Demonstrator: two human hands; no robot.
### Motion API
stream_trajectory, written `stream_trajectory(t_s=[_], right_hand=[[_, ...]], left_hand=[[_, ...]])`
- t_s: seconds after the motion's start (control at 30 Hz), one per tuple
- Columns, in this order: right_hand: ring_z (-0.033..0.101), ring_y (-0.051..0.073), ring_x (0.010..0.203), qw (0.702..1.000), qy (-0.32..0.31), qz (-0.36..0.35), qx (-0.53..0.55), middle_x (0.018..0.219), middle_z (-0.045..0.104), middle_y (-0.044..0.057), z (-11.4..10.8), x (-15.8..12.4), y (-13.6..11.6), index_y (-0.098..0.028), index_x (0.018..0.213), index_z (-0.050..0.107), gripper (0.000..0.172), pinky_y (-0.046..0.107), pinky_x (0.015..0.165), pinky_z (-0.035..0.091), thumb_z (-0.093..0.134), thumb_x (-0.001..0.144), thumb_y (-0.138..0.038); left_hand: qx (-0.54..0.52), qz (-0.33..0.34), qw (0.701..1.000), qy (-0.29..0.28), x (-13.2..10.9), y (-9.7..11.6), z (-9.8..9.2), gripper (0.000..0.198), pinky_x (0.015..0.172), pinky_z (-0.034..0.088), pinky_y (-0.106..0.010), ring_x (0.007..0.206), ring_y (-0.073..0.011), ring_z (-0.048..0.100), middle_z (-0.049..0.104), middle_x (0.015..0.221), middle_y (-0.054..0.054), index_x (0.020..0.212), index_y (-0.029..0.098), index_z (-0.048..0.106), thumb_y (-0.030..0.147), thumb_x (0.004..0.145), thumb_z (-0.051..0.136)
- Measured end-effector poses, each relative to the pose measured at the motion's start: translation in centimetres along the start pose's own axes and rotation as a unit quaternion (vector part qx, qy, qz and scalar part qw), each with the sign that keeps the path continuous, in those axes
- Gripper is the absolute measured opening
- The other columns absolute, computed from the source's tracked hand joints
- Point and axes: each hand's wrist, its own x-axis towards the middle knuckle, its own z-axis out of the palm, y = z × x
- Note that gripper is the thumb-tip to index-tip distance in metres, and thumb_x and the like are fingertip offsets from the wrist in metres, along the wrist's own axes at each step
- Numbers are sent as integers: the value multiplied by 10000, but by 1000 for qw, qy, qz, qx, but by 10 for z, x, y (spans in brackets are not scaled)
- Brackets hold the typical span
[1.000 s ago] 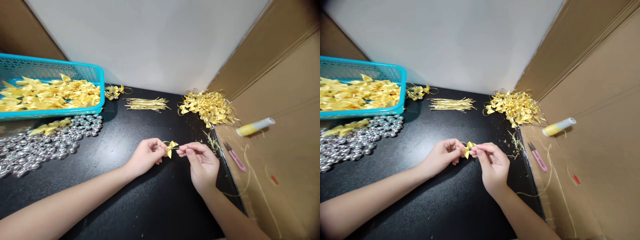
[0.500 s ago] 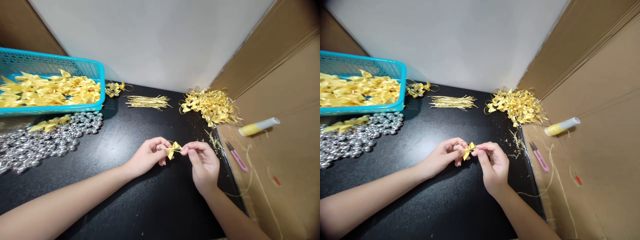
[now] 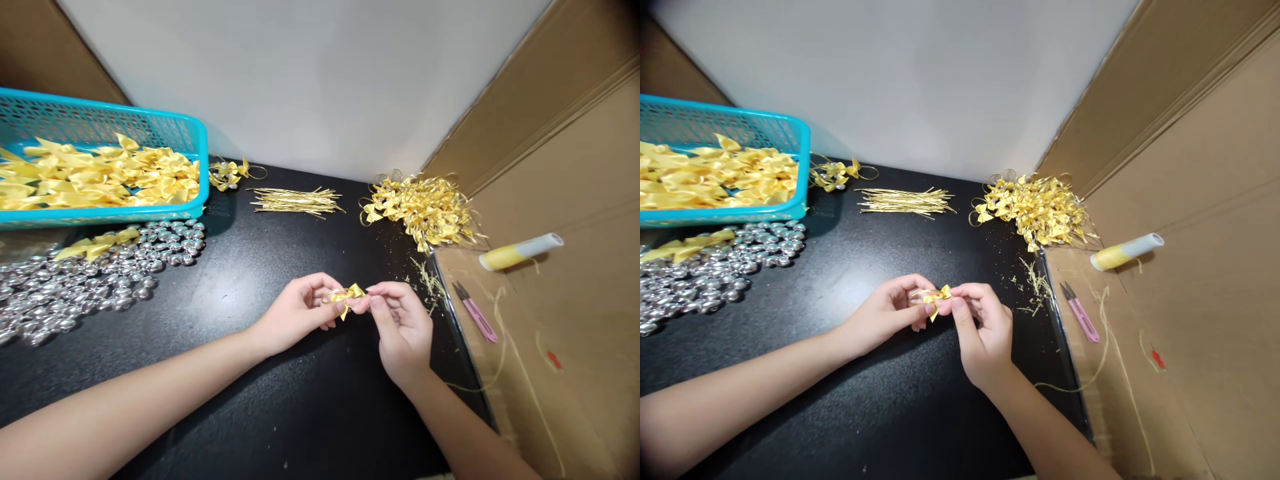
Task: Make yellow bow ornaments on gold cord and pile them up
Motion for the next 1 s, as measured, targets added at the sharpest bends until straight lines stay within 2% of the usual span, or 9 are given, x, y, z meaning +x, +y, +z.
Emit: stream_trajectory(t_s=[0.3,0.5,0.7,0.87,1.0], right_hand=[[750,176,753,1000,20,15,19,772,748,7,2,-1,0,-220,966,622,58,308,713,634,577,930,-229],[746,163,716,998,65,-24,2,764,749,-1,1,-1,-3,-228,964,636,69,293,684,639,592,920,-199],[749,166,760,998,54,-27,14,808,756,6,2,-1,-2,-233,980,634,90,304,703,643,585,923,-182],[749,169,774,999,46,-10,27,823,759,8,3,-2,-1,-232,988,625,86,308,703,648,576,930,-191],[749,160,739,998,53,1,42,809,756,4,5,-1,-3,-226,978,618,70,301,681,654,570,933,-202]], left_hand=[[26,9,999,27,-1,3,4,193,503,406,-186,525,-70,510,600,626,29,755,163,536,254,722,703],[32,17,999,37,0,2,3,145,495,395,-182,518,-68,511,640,641,23,729,167,527,201,713,667],[21,4,999,28,0,3,4,153,501,406,-184,531,-73,515,634,646,26,746,170,523,207,724,669],[27,32,999,-1,-3,2,3,106,519,422,-181,552,-68,505,611,689,32,843,172,559,228,799,637],[29,41,999,-14,-3,-1,1,123,535,439,-180,581,-69,504,584,706,29,848,168,545,261,839,624]])
